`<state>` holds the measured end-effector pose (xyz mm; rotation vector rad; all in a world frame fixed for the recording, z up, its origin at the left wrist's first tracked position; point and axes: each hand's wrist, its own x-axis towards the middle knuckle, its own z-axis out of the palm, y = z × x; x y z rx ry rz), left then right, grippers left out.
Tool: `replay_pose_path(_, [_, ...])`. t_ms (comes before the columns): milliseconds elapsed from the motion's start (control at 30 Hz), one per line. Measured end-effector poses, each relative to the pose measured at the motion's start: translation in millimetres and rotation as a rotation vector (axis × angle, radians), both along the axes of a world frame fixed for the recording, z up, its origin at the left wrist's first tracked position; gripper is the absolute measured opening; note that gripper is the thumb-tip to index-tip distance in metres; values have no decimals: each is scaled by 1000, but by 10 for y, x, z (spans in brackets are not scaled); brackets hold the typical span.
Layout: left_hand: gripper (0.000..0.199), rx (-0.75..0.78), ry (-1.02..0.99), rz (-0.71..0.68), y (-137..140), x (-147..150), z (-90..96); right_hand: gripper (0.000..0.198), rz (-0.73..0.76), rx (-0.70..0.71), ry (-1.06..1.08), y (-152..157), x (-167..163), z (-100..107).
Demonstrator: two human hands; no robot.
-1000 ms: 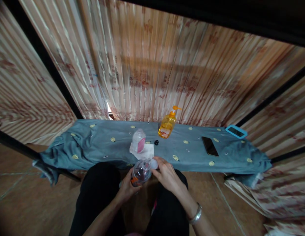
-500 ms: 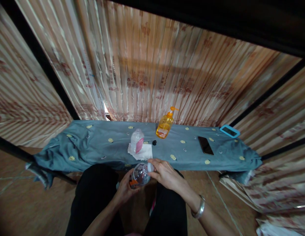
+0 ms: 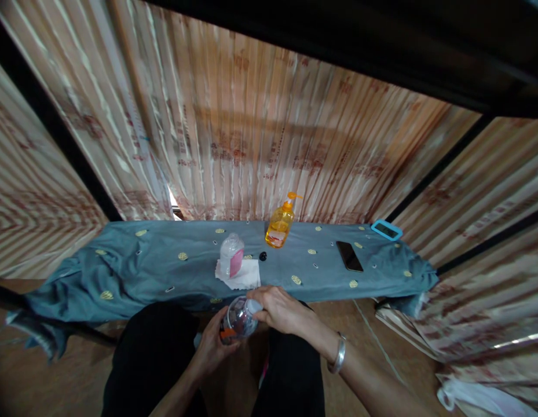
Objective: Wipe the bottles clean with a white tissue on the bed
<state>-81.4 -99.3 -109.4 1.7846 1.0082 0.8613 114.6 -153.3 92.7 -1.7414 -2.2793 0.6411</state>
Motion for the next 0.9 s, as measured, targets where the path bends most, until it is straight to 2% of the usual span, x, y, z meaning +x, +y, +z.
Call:
replay_pose_path(200, [69,46,25,18,-24,12,11,28,-26,-22,-108,0,-19,-23])
replay_pose_path(400, [71,54,35,22,-37,4,-38,53,-131,-89,-295,13,-90,-44])
replay_pose_path(467, [72,43,35,18,-37,1,-38,55,-151,-95,-240,2,-82,-32])
replay_pose_path(567, [73,14,21,13,-38,6,-14,64,-91,-54,-72,-18,-24,-47])
replay_pose_path(600, [73,8,14,12,-39,8,-1,63,-64,-43,-40,-20,-5,-62])
replay_pose_path(667, [72,3,7,20,-42,10,25,47,-35,-51,-44,-16,14,-96])
replay_pose_path(733, [71,-2,10,25,-44,6,49,35,-64,-85,-111,-3,-3,-110])
replay_pose_path(833, [72,-20,17,15,-43,-7,71,46,-150,-125,-222,13,-56,-78])
replay_pose_path(900, [73,-32,9,14,-41,-13,74,46,-153,-115,-181,10,-66,-46])
